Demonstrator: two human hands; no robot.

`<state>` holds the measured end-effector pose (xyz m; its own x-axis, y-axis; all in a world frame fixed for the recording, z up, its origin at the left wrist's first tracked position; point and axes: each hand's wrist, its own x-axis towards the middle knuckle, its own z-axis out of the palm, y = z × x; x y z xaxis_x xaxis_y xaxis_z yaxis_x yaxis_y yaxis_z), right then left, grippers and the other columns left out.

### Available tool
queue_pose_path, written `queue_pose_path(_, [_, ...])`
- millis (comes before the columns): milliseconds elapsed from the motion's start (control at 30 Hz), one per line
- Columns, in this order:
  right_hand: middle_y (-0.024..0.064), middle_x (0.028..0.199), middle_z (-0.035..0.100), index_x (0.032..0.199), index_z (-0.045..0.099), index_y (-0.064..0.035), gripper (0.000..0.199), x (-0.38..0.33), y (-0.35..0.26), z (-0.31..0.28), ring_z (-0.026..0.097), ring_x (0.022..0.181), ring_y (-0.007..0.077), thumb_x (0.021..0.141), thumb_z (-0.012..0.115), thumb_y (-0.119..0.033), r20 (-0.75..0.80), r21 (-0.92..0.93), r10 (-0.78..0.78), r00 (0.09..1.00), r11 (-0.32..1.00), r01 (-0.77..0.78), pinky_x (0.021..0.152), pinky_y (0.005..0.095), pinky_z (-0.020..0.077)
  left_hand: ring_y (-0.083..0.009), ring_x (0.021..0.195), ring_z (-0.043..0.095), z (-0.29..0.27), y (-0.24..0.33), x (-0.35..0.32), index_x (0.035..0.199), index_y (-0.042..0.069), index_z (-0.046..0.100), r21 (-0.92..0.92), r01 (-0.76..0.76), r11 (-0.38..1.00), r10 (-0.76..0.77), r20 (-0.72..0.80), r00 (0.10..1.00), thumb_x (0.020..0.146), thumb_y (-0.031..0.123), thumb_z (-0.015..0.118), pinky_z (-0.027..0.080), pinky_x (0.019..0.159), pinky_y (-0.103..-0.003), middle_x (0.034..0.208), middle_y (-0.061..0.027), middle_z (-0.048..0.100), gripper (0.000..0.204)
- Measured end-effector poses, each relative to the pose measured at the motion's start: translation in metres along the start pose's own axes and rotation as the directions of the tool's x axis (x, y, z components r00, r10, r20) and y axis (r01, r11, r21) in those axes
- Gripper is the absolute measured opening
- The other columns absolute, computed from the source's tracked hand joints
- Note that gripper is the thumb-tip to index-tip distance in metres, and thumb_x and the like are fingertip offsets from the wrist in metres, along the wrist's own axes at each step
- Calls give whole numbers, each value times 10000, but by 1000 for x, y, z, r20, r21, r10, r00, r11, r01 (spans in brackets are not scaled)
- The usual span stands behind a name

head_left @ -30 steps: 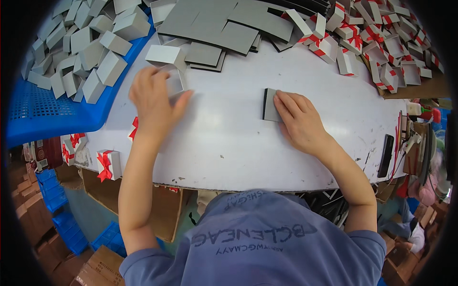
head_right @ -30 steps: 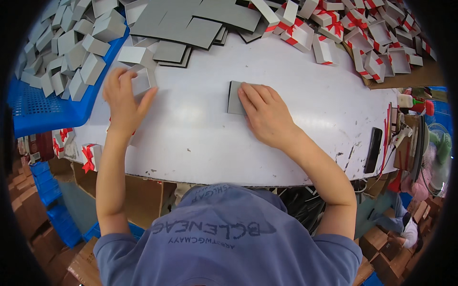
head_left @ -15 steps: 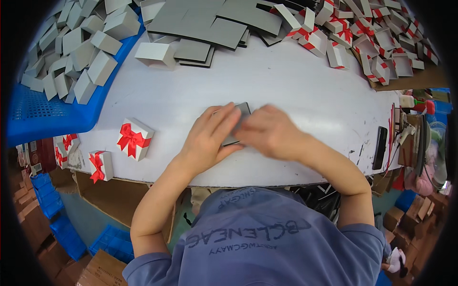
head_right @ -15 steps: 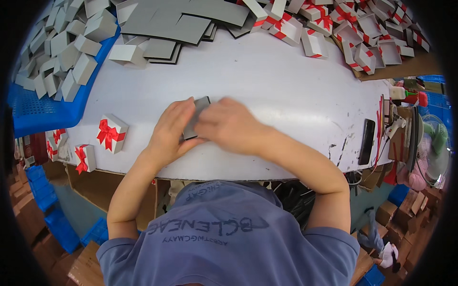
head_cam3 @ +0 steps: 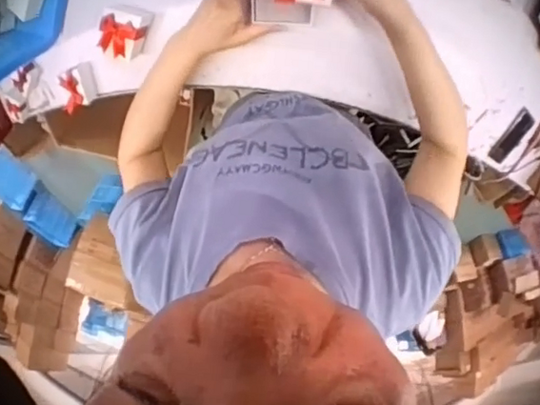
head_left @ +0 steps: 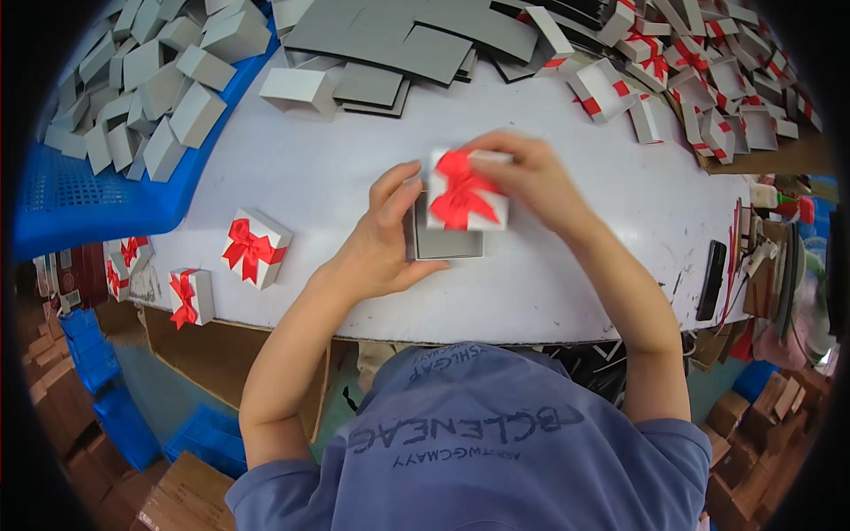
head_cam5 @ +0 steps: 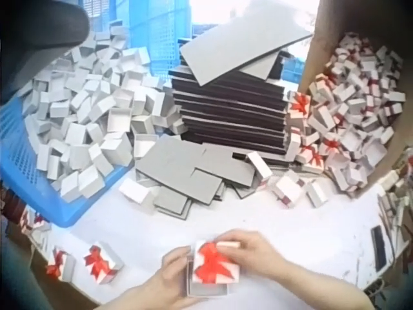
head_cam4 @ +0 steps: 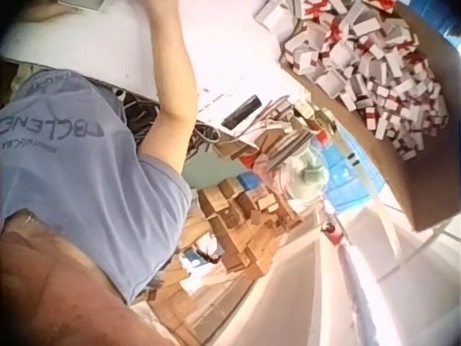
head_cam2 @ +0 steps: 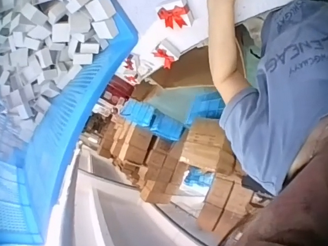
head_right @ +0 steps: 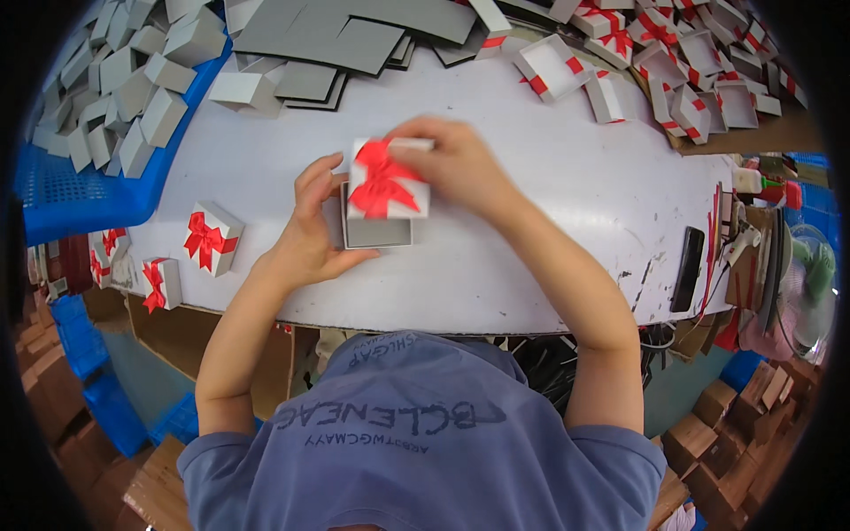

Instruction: Assembling small gift boxes by inserting grey foam pads and closing them with lids decorated with red bows.

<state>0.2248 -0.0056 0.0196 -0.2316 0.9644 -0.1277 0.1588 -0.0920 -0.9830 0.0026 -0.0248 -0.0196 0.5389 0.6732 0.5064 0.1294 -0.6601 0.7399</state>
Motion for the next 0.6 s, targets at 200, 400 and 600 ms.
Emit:
queue_pose_path(200, [87,783,618,869,629,-34,146,-17,-2,28,562,660,255,785,614,-153,40,-711,-463,886,610,351,594,350,444,-361,1113,429,1,8,20,1342,45,252,169,100,980,-137,223,965,588,179,806,415,903,-434,1370,-200,281,945])
queue_pose_path(400, [63,783,612,912,620,-57,224,2,3,27,581,746,244,736,657,-191,336,-783,-401,852,383,489,677,367,444,-311,1100,447,-15,28,11,1244,9,420,513,65,856,-218,244,945,559,268,799,337,920,-420,1289,-119,419,825])
queue_pose_path(600, [108,957,614,962,629,-62,325,116,-25,-19,553,969,276,697,676,-243,285,-855,-628,724,175,488,768,406,462,-311,1230,341,-99,47,-6,1199,18,448,844,314,434,-555,-24,832,555,275,799,268,965,-482,1335,-139,372,777])
